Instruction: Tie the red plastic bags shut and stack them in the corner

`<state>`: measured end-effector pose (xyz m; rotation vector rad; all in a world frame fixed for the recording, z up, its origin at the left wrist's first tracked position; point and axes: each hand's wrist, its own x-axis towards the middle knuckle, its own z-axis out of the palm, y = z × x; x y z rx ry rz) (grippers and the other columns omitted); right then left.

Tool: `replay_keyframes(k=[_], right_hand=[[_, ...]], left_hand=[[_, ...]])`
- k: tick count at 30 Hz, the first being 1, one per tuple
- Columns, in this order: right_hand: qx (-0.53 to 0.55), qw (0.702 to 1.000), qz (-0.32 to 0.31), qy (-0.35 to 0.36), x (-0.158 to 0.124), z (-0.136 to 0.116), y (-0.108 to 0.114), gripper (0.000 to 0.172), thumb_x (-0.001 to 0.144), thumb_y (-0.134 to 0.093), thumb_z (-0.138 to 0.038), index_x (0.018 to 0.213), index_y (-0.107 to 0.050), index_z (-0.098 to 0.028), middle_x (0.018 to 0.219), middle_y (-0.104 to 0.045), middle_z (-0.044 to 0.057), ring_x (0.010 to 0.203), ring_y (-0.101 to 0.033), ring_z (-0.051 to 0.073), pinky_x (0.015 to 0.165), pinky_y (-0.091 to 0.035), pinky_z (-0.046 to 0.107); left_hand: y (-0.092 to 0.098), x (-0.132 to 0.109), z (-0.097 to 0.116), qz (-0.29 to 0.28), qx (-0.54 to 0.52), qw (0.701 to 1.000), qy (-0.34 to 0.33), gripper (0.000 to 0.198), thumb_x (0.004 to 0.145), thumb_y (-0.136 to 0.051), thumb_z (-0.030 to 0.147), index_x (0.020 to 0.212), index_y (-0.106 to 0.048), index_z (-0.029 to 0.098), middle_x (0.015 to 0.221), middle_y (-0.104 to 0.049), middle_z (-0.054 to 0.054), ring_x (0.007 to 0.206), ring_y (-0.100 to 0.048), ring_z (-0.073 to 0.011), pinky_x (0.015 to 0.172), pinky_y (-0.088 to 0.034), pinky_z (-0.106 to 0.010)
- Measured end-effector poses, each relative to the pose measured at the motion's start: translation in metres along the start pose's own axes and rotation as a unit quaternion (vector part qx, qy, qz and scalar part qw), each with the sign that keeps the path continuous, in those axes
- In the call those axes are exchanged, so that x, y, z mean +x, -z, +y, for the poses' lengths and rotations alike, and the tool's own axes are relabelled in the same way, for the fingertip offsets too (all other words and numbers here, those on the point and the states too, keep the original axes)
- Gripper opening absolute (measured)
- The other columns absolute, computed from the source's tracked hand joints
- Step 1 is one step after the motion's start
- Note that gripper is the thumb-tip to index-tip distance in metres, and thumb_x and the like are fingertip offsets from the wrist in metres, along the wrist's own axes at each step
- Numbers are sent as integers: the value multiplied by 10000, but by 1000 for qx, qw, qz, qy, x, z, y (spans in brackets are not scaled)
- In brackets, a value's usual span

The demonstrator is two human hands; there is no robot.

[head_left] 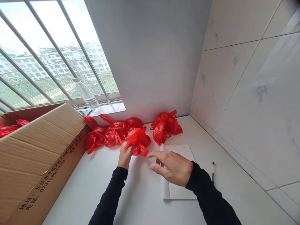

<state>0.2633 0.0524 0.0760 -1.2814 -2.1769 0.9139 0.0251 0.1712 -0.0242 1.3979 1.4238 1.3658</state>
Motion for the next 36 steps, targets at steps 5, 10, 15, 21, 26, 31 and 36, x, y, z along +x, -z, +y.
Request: replay_keyframes(k=[5, 10, 15, 21, 26, 31, 36], right_hand=[[64, 995, 70, 37, 25, 12, -25, 275, 925, -561, -272, 1180, -638, -200, 1042, -692, 66, 946, -640, 184, 853, -486, 320], [21, 992, 119, 37, 54, 21, -81, 507, 864, -656, -316, 1332, -548, -154, 1219, -640, 130, 1152, -557, 269, 1016, -427, 429], [34, 992, 119, -33, 61, 35, -98, 447, 872, -602, -266, 1307, -549, -178, 974, -692, 71, 848, -636, 218, 820, -489, 359], [12, 989, 123, -84, 54, 38, -84, 434, 835, -593, -227, 1264, -540, -186, 867, -653, 7, 637, -569, 148, 736, -475, 325], [2, 994, 101, -43, 49, 28, -88, 556, 800, -626, -206, 1337, -484, -188, 957, -616, 29, 697, -562, 146, 751, -484, 315], [15, 995, 92, -37, 48, 29, -83, 585, 806, -595, -150, 1374, -458, -187, 996, -573, 33, 664, -564, 120, 743, -497, 306], [6, 992, 118, -39, 47, 34, -73, 365, 850, -524, -130, 1207, -564, -199, 851, -601, -7, 627, -575, 127, 720, -481, 311]], left_hand=[[54, -57, -6, -37, -113, 990, 77, 196, 692, -655, 347, 780, -636, 173, 723, -666, -40, 624, -609, -187, 562, -483, -299], [63, -95, -17, -68, -164, 980, 90, 275, 730, -694, 423, 868, -706, 186, 825, -720, -87, 734, -673, -261, 672, -546, -380], [63, -91, -31, -27, -163, 985, 54, 400, 826, -637, 518, 1005, -694, 165, 825, -729, -78, 756, -693, -262, 689, -558, -381], [67, -95, -31, 29, -83, 993, -78, 501, 836, -662, 409, 1279, -565, 197, 1197, -657, -106, 1102, -625, -268, 947, -503, -422], [65, -109, -10, 23, 91, 976, -194, 505, 789, -746, 273, 1275, -611, 292, 1112, -635, -44, 1058, -569, -227, 993, -423, -405], [70, -104, -14, 38, 190, 955, -223, 81, 860, -658, 269, 801, -694, 227, 740, -644, -11, 747, -530, -200, 770, -422, -366], [76, -99, -22, 143, 209, 939, -233, 120, 930, -565, 257, 844, -618, 193, 789, -635, -31, 759, -574, -194, 703, -464, -332]])
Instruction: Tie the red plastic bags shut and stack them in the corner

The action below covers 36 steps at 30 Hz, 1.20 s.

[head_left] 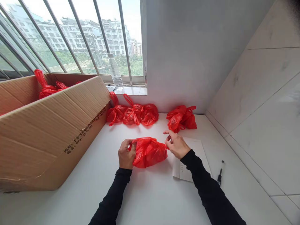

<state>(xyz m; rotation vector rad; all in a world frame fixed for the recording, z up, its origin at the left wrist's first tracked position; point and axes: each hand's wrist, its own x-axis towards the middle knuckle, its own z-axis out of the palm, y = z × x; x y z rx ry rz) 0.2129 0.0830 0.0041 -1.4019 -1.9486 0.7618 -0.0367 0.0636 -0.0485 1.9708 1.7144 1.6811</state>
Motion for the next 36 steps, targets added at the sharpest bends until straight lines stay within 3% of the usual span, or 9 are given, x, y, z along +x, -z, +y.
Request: replay_keyframes(k=[2, 5, 9, 11, 16, 21, 25, 30, 36], right_hand=[[-23, 999, 27, 27, 0, -3, -2, 216, 879, -533, -175, 1077, -613, -203, 855, -618, 14, 732, -601, 158, 764, -472, 325], [-37, 997, 25, 64, -1, -9, -14, 129, 886, -611, -318, 947, -632, -206, 913, -629, 50, 856, -598, 197, 785, -468, 332], [-54, 996, -28, 72, -2, -11, -29, 114, 833, -608, -155, 937, -611, -202, 826, -643, 21, 755, -574, 172, 743, -451, 309], [-40, 996, -34, 77, -2, -9, -29, 190, 826, -560, -94, 977, -601, -203, 765, -640, -3, 702, -567, 157, 708, -439, 290], [7, 997, -34, 68, -3, -9, -22, 226, 841, -526, -98, 1024, -592, -213, 746, -646, -20, 663, -573, 139, 683, -437, 269], [-9, 998, -22, 56, -3, -12, -21, 217, 840, -607, -201, 1055, -579, -217, 750, -628, -26, 684, -577, 152, 690, -431, 280], [-4, 998, -36, 52, -3, -9, -14, 181, 858, -556, -190, 1035, -583, -214, 706, -616, -34, 634, -556, 143, 669, -423, 279], [-19, 1000, 4, 17, -3, -5, 14, 173, 859, -548, -222, 1012, -628, -210, 744, -639, -15, 635, -539, 148, 680, -428, 297], [-32, 998, -21, 46, -4, -11, 8, 226, 893, -589, -390, 1015, -682, -224, 714, -583, -21, 678, -532, 158, 681, -412, 296]], left_hand=[[-1, -1, 3, 9, 3, 1000, -23, 111, 930, -571, 255, 999, -627, 189, 935, -651, -64, 883, -603, -214, 787, -503, -361], [-4, -3, 14, -2, 12, 996, -87, 331, 873, -650, 226, 1199, -597, 219, 1257, -570, -118, 1185, -538, -272, 1010, -461, -466], [-6, -6, 25, -64, 61, 971, -224, 332, 817, -658, 106, 1115, -658, 252, 1419, -463, -122, 1357, -416, -342, 1134, -330, -603], [-5, -7, 27, -92, 70, 963, -244, 395, 806, -657, 93, 1166, -638, 255, 1449, -447, -128, 1386, -388, -355, 1157, -278, -641], [-7, -8, 26, -133, 54, 959, -244, 636, 851, -647, 132, 1439, -423, 230, 1317, -579, -139, 1267, -515, -296, 1165, -276, -621], [-10, -9, 17, -124, 25, 965, -231, 596, 924, -532, 86, 1468, -371, 270, 989, -672, -31, 904, -634, -173, 1086, -413, -502], [-6, -7, 10, -95, 7, 977, -189, 427, 943, -528, 144, 1348, -495, 276, 1040, -676, -45, 945, -647, -186, 953, -516, -408], [4, 1, 5, -10, -8, 996, -93, 248, 975, -478, 173, 1208, -547, 222, 1053, -622, -65, 956, -627, -181, 855, -541, -352], [2, -1, 19, -76, 1, 990, -120, 263, 893, -621, 212, 1143, -682, 269, 1317, -530, -96, 1228, -525, -268, 1051, -435, -469]])
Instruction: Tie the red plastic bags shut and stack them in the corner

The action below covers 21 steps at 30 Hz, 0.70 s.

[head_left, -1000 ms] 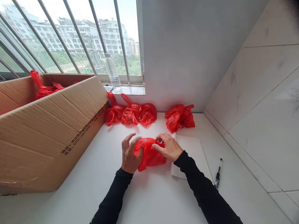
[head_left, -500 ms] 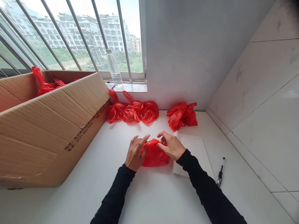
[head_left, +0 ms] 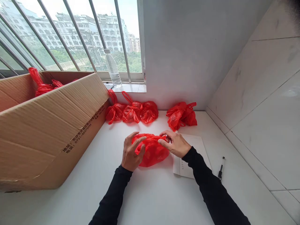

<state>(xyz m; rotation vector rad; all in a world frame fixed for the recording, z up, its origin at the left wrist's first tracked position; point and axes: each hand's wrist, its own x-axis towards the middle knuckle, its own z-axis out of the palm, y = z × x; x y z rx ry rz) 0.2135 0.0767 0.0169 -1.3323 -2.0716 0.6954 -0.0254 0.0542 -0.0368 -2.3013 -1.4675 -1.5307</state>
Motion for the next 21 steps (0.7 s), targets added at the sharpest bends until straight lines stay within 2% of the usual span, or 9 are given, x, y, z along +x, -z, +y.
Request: replay_keyframes(k=[2, 4, 6, 10, 12, 15, 17, 18, 21], right_hand=[[-6, 1000, -8, 3, 1, -2, -6, 196, 883, -610, -388, 936, -681, -212, 700, -571, -19, 675, -531, 156, 667, -402, 293], [-7, 1000, 4, 6, 2, 0, -6, 146, 884, -600, -334, 852, -655, -203, 722, -592, -8, 690, -539, 155, 678, -407, 295], [4, 999, 32, -1, 3, 4, -1, 119, 882, -579, -293, 824, -625, -200, 774, -629, 7, 732, -565, 161, 707, -425, 301], [43, 992, 101, -61, 4, 14, 17, 113, 877, -542, -302, 862, -589, -201, 870, -680, 35, 820, -625, 192, 783, -464, 342], [82, 988, 118, -64, 4, 15, 21, 117, 860, -547, -304, 906, -576, -200, 917, -684, 46, 859, -637, 201, 820, -477, 355], [124, 986, 111, -30, 2, 7, 22, 287, 827, -598, -300, 1093, -564, -199, 956, -655, 36, 879, -628, 187, 830, -483, 333], [116, 990, 77, -18, 0, -2, 21, 461, 814, -656, -351, 1239, -538, -215, 862, -621, -3, 793, -601, 173, 767, -477, 310], [110, 992, 56, -15, -2, -6, 21, 465, 820, -667, -387, 1239, -554, -221, 799, -597, -23, 737, -578, 164, 724, -465, 297], [99, 995, 31, -6, -5, -14, 23, 263, 894, -585, -466, 906, -629, -207, 656, -514, -52, 611, -486, 131, 606, -390, 268]], left_hand=[[-3, -1, 2, -14, 13, 1000, 0, 245, 854, -675, 231, 1094, -710, 267, 1246, -581, -95, 1174, -541, -281, 1029, -437, -480], [-4, 0, -1, -1, 15, 1000, 17, 140, 855, -671, 240, 984, -725, 245, 1074, -628, -85, 1064, -567, -268, 971, -460, -462], [-3, 2, -6, 33, 8, 998, 46, 79, 876, -643, 246, 915, -708, 222, 971, -623, -75, 996, -571, -250, 928, -472, -439], [6, 7, -14, 135, -11, 982, 130, 126, 870, -651, 285, 947, -683, 191, 1050, -569, -94, 1047, -540, -249, 929, -452, -431], [10, 8, -13, 157, -42, 973, 165, 166, 835, -682, 296, 964, -681, 192, 972, -567, -68, 935, -557, -223, 838, -476, -390], [15, 8, -4, 129, -131, 963, 198, 238, 818, -680, 312, 1028, -660, 201, 751, -586, 4, 672, -561, -157, 639, -482, -298], [17, 8, 2, 102, -189, 952, 216, 274, 841, -650, 332, 1081, -648, 200, 606, -558, 45, 527, -513, -126, 527, -443, -256], [19, 9, 5, 92, -213, 946, 224, 274, 856, -631, 343, 1087, -647, 198, 554, -536, 58, 479, -484, -118, 490, -421, -245], [23, 13, 12, 72, -275, 930, 232, 246, 869, -598, 409, 986, -635, 195, 585, -571, 38, 483, -505, -123, 486, -435, -255]])
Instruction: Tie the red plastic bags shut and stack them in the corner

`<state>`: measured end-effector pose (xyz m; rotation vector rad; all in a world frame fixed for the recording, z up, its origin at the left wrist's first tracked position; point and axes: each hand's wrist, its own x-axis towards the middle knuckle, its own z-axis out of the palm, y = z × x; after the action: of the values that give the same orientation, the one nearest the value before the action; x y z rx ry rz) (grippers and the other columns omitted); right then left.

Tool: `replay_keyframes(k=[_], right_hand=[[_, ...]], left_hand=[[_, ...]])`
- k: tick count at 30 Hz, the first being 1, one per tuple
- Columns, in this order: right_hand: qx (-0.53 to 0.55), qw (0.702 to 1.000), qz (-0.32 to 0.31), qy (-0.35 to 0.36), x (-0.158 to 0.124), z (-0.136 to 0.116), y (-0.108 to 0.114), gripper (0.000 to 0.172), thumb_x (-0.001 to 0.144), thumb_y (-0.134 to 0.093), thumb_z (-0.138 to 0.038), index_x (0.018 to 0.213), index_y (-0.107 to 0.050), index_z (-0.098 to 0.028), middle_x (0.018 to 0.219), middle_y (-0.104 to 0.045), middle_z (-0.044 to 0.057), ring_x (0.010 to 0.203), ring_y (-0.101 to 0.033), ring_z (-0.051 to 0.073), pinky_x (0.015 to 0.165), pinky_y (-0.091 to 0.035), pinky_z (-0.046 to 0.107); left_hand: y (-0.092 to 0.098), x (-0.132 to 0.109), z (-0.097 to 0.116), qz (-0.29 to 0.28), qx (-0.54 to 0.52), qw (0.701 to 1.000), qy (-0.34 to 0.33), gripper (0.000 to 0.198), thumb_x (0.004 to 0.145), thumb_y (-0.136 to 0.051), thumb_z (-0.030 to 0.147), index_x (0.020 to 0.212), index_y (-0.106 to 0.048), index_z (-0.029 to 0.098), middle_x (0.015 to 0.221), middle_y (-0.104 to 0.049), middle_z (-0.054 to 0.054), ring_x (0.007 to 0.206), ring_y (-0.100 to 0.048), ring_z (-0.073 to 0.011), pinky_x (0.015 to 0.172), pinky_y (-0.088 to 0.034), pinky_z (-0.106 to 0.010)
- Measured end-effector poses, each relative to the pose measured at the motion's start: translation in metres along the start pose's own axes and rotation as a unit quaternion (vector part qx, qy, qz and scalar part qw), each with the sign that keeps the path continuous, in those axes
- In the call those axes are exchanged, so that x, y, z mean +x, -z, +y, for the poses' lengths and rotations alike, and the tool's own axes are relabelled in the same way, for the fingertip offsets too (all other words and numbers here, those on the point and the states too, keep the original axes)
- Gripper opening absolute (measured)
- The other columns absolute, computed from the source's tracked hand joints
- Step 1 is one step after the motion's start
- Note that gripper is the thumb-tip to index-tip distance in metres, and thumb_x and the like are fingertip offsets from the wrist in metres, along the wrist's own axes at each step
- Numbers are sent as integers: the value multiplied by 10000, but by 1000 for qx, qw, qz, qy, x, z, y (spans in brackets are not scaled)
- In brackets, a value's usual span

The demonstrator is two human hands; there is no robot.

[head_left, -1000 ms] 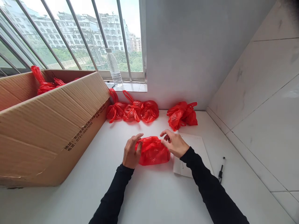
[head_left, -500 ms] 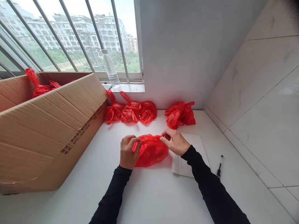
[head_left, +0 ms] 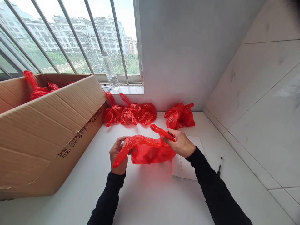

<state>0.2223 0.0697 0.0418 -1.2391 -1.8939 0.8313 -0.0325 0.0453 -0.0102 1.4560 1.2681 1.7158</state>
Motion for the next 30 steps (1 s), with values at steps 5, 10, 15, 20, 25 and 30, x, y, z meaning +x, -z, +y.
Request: replay_keyframes(k=[5, 10, 15, 20, 25, 30], right_hand=[[10, 998, 50, 23, -3, -11, 8, 289, 949, -504, -399, 739, -552, -206, 707, -594, -21, 662, -547, 146, 662, -435, 290], [23, 997, 60, 38, -9, -24, 18, 251, 945, -486, -330, 765, -622, -222, 803, -660, 22, 812, -624, 202, 756, -499, 340], [29, 999, 27, 11, -18, -26, 30, 149, 904, -533, -312, 787, -588, -239, 834, -632, 12, 774, -608, 192, 708, -501, 338], [53, 994, -73, -53, -29, -27, 41, 145, 858, -614, -332, 805, -504, -254, 676, -544, -48, 560, -498, 133, 522, -410, 270], [-38, 994, -93, -45, -38, -40, 46, 212, 854, -622, -332, 721, -481, -247, 630, -520, -49, 561, -470, 131, 523, -387, 269], [-81, 990, -113, -19, -43, -45, 47, 262, 883, -589, -339, 679, -456, -244, 632, -498, -46, 526, -446, 118, 498, -356, 272]], left_hand=[[-7, -1, 18, -30, -45, 997, 61, 468, 615, -854, 300, 937, -523, 225, 820, -639, 21, 622, -577, -125, 548, -486, -241], [-9, -12, 34, 32, -80, 987, 135, 271, 763, -760, 354, 850, -551, 206, 782, -613, 7, 670, -593, -144, 575, -515, -261], [4, -29, 51, 2, -121, 968, 219, 208, 766, -731, 380, 810, -631, 203, 836, -666, -46, 731, -654, -225, 575, -579, -349], [16, -48, 65, -4, -78, 969, 236, 373, 680, -785, 444, 963, -665, 233, 932, -687, -90, 816, -672, -295, 633, -622, -442], [16, -59, 73, 24, -58, 974, 218, 289, 701, -760, 413, 933, -701, 251, 1043, -660, -95, 957, -636, -306, 721, -631, -434], [12, -65, 67, 37, -104, 962, 251, 94, 690, -696, 315, 698, -647, 236, 793, -614, -52, 818, -616, -268, 619, -608, -394]])
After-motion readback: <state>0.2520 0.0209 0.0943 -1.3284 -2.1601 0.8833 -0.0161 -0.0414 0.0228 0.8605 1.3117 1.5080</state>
